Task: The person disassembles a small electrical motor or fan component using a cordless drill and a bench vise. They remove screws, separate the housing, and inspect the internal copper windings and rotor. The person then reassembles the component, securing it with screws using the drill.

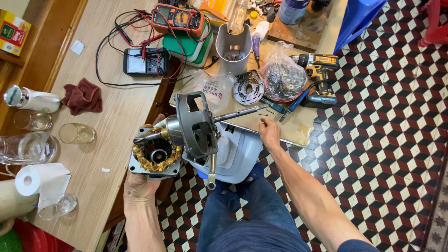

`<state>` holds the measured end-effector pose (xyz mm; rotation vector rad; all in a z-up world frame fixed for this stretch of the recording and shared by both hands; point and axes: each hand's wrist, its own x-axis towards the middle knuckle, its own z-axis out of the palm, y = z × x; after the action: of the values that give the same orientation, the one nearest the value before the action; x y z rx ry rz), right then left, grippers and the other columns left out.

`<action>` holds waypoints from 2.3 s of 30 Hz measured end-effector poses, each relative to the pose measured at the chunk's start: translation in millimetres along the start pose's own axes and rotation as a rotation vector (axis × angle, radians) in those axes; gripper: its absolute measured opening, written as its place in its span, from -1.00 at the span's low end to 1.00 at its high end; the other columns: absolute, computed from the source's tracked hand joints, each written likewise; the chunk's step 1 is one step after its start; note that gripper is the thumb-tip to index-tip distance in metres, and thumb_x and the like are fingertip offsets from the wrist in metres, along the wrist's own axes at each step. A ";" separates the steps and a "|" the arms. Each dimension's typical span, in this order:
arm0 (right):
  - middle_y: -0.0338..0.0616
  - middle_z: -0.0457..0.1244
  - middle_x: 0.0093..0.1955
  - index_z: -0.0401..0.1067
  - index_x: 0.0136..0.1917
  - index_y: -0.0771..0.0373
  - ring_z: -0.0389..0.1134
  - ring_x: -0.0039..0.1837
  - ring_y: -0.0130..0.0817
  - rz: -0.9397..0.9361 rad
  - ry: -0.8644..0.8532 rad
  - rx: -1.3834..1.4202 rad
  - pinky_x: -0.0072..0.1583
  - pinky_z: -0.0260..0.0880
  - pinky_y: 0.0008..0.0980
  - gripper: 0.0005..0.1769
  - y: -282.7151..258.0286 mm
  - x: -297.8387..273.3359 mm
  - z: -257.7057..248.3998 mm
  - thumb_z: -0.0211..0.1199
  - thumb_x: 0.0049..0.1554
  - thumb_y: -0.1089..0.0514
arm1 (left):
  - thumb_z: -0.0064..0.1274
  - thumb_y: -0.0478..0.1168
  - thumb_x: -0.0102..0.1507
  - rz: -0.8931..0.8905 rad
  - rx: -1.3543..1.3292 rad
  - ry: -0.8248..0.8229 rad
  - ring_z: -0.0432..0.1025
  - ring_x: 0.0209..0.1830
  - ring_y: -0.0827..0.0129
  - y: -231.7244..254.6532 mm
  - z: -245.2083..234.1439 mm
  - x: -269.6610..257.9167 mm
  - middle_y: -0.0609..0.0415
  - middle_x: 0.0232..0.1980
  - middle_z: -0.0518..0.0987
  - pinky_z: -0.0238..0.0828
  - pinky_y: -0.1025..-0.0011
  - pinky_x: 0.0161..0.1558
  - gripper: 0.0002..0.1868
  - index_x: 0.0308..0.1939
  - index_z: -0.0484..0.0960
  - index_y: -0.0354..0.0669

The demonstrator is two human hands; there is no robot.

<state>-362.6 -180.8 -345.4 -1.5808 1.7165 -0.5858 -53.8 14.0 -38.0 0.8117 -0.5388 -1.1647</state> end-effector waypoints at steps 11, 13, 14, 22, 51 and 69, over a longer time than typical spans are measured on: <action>0.13 0.31 -0.06 0.53 0.08 0.30 0.38 0.00 0.01 -0.279 0.114 0.060 0.09 0.38 -0.09 -0.70 14.7 40.9 28.5 0.27 0.09 0.15 | 0.66 0.09 -0.26 -0.011 -0.031 0.000 0.28 0.48 0.11 -6.3 -0.2 -2.4 -0.21 0.51 0.32 0.23 0.13 0.47 0.30 0.42 0.31 -0.34; 0.13 0.30 -0.03 0.52 0.05 0.30 0.37 0.02 0.02 -0.316 0.128 0.029 0.10 0.37 -0.07 -0.73 12.9 39.1 27.1 0.27 0.10 0.16 | 0.66 0.08 -0.25 -0.008 -0.041 -0.028 0.27 0.48 0.11 -8.0 -1.1 -0.1 -0.21 0.52 0.31 0.23 0.14 0.47 0.29 0.42 0.31 -0.33; 0.13 0.30 -0.03 0.52 0.03 0.30 0.36 0.04 0.04 -0.342 0.145 -0.005 0.11 0.36 -0.06 -0.77 12.7 37.6 27.0 0.27 0.11 0.16 | 0.66 0.07 -0.25 -0.010 -0.050 -0.034 0.28 0.47 0.11 -9.0 -2.0 0.5 -0.21 0.52 0.30 0.22 0.14 0.46 0.29 0.42 0.31 -0.33; 0.12 0.34 -0.05 0.48 -0.07 0.33 0.36 0.07 0.10 -0.346 0.115 -0.102 0.11 0.34 -0.02 -0.81 -0.9 28.4 14.8 0.30 0.12 0.15 | 0.64 0.09 -0.27 -0.025 0.041 -0.096 0.29 0.47 0.14 -6.5 -2.8 6.3 -0.17 0.51 0.35 0.22 0.14 0.51 0.31 0.46 0.33 -0.27; 0.00 0.36 0.16 0.49 0.19 0.39 0.48 0.15 -0.34 -0.433 0.479 0.241 0.18 0.57 -0.44 -0.73 -415.5 -312.4 -122.8 0.28 0.21 0.41 | 0.60 0.08 -0.33 -0.526 -0.107 -0.451 0.32 0.44 0.29 45.7 -35.5 63.9 0.01 0.45 0.42 0.16 0.26 0.50 0.44 0.53 0.20 -0.31; -0.03 0.29 0.25 0.48 0.09 0.35 0.33 0.21 -0.12 -0.858 0.294 -0.587 0.22 0.35 -0.18 -0.70 -480.4 -256.5 -132.3 0.40 0.08 0.31 | 0.55 -0.03 -0.25 -0.584 -0.225 -0.641 0.34 0.44 0.30 40.1 -51.2 80.9 0.01 0.47 0.41 0.20 0.23 0.51 0.36 0.57 0.20 -0.25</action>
<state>-151.8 -17.5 147.5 -2.8100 1.4088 -0.7825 33.8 -41.5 -40.3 0.3873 -0.6954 -2.0136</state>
